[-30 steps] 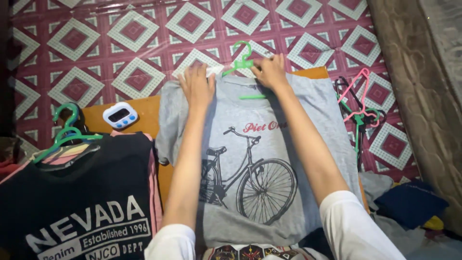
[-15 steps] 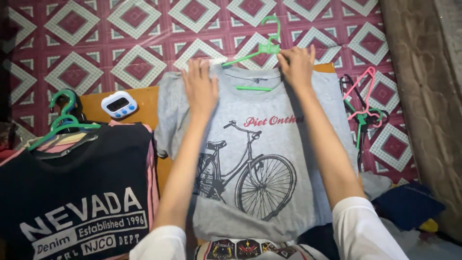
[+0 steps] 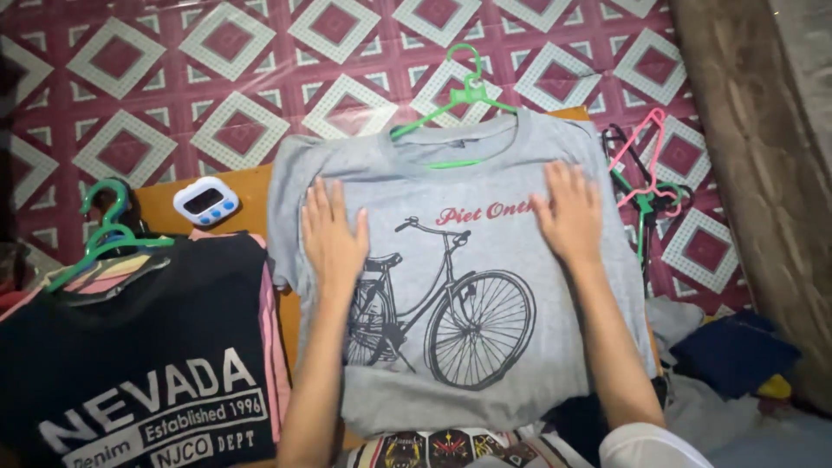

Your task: The recorder folds t-shirts and places them onto hangers for organization.

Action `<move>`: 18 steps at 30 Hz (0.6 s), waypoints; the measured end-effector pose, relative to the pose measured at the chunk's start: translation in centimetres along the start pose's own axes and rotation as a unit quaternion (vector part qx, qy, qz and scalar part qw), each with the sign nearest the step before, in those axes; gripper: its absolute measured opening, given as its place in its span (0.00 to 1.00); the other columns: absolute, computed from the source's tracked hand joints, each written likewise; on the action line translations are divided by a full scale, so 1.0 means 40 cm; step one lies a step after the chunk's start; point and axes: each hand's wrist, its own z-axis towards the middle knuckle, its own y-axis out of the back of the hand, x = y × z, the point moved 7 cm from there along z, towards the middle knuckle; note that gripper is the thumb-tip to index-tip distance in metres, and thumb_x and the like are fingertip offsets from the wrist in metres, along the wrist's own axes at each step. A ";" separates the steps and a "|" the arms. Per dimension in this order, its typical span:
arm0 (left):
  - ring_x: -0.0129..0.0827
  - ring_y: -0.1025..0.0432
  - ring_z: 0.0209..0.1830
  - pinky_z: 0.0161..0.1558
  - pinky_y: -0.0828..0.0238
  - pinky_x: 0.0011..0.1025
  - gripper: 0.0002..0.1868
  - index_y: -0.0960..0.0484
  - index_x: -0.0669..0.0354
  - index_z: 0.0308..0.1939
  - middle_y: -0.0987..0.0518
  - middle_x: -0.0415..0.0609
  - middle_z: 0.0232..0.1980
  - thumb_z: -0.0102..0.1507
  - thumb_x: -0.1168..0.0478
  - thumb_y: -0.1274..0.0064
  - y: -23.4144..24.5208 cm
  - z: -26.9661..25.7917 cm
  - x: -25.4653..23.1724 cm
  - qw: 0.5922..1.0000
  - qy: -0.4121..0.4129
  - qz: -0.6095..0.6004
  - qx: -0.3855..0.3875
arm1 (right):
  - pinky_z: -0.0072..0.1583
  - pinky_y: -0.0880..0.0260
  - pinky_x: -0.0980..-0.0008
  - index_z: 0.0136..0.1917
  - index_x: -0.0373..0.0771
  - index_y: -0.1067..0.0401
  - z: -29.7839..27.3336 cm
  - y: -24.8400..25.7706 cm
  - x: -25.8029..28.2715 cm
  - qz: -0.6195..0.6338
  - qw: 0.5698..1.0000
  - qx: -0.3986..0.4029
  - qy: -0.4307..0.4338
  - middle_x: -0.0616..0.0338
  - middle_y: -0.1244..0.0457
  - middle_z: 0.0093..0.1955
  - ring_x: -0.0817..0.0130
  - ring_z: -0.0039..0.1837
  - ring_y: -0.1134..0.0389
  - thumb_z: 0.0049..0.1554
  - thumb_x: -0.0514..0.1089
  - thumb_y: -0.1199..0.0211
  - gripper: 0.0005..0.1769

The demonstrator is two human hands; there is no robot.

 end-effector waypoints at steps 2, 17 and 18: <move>0.60 0.48 0.80 0.77 0.56 0.52 0.36 0.34 0.68 0.75 0.42 0.68 0.80 0.67 0.50 0.48 -0.005 -0.018 -0.002 1.000 0.002 0.028 0.007 | 0.74 0.56 0.40 0.77 0.38 0.37 -0.026 0.010 -0.042 -0.107 0.972 -0.202 0.056 0.45 0.45 0.80 0.39 0.79 0.50 0.65 0.56 0.40 0.33; 0.57 0.46 0.80 0.77 0.56 0.58 0.36 0.34 0.64 0.74 0.40 0.62 0.80 0.66 0.49 0.51 -0.082 -0.285 -0.242 0.983 -0.123 0.043 0.129 | 0.78 0.60 0.38 0.73 0.42 0.35 -0.279 -0.091 0.143 -0.118 0.977 -0.137 0.111 0.50 0.44 0.78 0.46 0.82 0.50 0.59 0.54 0.43 0.32; 0.57 0.46 0.80 0.77 0.56 0.58 0.36 0.34 0.64 0.74 0.40 0.62 0.80 0.66 0.49 0.51 -0.043 -0.284 -0.248 0.983 -0.122 0.043 0.132 | 0.78 0.60 0.38 0.73 0.42 0.35 -0.305 -0.094 0.146 -0.118 0.978 -0.134 0.110 0.50 0.44 0.78 0.46 0.82 0.50 0.59 0.54 0.43 0.32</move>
